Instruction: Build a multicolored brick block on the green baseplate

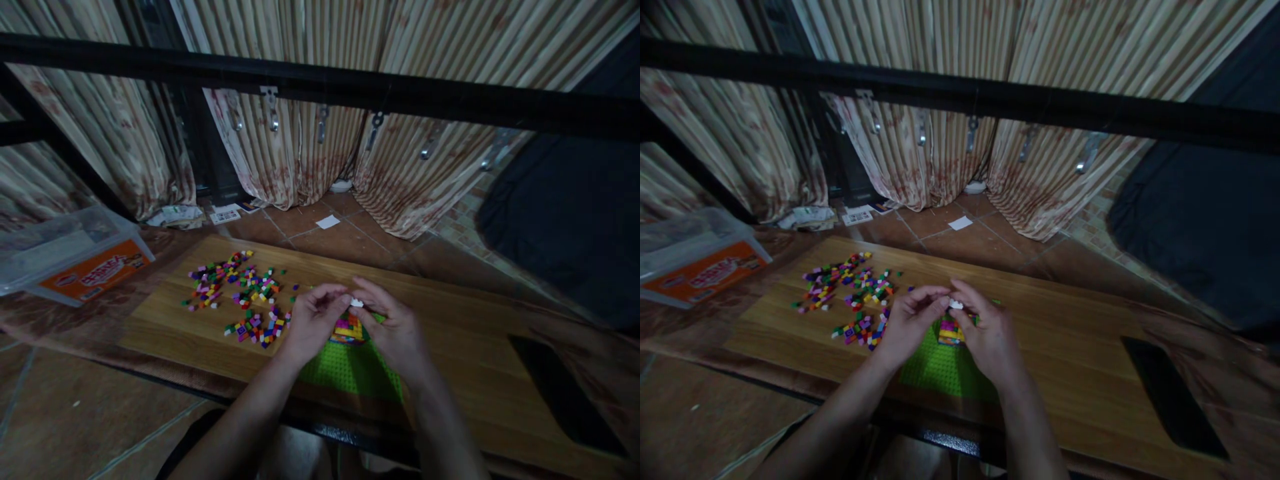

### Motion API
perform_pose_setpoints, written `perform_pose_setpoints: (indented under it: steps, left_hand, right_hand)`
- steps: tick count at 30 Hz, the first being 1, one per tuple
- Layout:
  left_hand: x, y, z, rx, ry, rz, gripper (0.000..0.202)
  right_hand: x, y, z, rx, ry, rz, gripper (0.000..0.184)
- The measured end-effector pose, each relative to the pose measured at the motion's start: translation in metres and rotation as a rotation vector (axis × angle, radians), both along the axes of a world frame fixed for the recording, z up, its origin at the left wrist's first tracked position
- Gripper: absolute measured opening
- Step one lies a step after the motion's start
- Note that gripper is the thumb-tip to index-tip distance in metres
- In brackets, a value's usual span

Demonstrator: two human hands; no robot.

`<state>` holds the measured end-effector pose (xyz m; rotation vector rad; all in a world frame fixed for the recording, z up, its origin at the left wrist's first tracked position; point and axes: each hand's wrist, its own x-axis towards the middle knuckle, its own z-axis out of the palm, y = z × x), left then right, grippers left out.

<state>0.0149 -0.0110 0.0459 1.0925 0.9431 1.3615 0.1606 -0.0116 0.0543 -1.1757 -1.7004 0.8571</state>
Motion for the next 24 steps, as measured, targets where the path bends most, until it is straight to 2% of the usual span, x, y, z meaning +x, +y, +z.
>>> perform_pose_setpoints:
  steps: [5, 8, 10, 13, 16, 20, 24]
  left_hand:
    - [-0.001, 0.003, -0.005, 0.007, 0.013, -0.002, 0.013]
    - [-0.002, 0.003, -0.006, 0.021, 0.032, 0.026, 0.012]
    - [-0.001, 0.002, -0.007, 0.051, 0.089, 0.04, 0.012]
    - [0.001, 0.0, -0.007, 0.102, 0.211, 0.05, 0.014]
    - [0.0, 0.0, -0.009, 0.104, 0.336, 0.086, 0.018]
    - [-0.007, 0.009, -0.019, 0.041, 0.514, 0.224, 0.025]
    - [-0.009, 0.018, -0.03, -0.023, 0.489, 0.19, 0.027]
  right_hand:
    - [0.003, 0.002, -0.007, 0.023, -0.076, -0.032, 0.043]
    - [0.007, 0.003, -0.003, 0.052, -0.132, -0.04, 0.032]
    - [0.009, 0.003, 0.001, 0.111, -0.198, -0.033, 0.021]
    - [0.013, 0.005, 0.003, 0.17, -0.246, -0.02, 0.019]
    - [0.018, 0.009, -0.004, 0.187, -0.233, -0.059, 0.018]
    - [0.022, 0.013, -0.016, 0.163, -0.218, -0.092, 0.016]
    - [0.022, 0.013, -0.026, 0.14, -0.229, -0.095, 0.013]
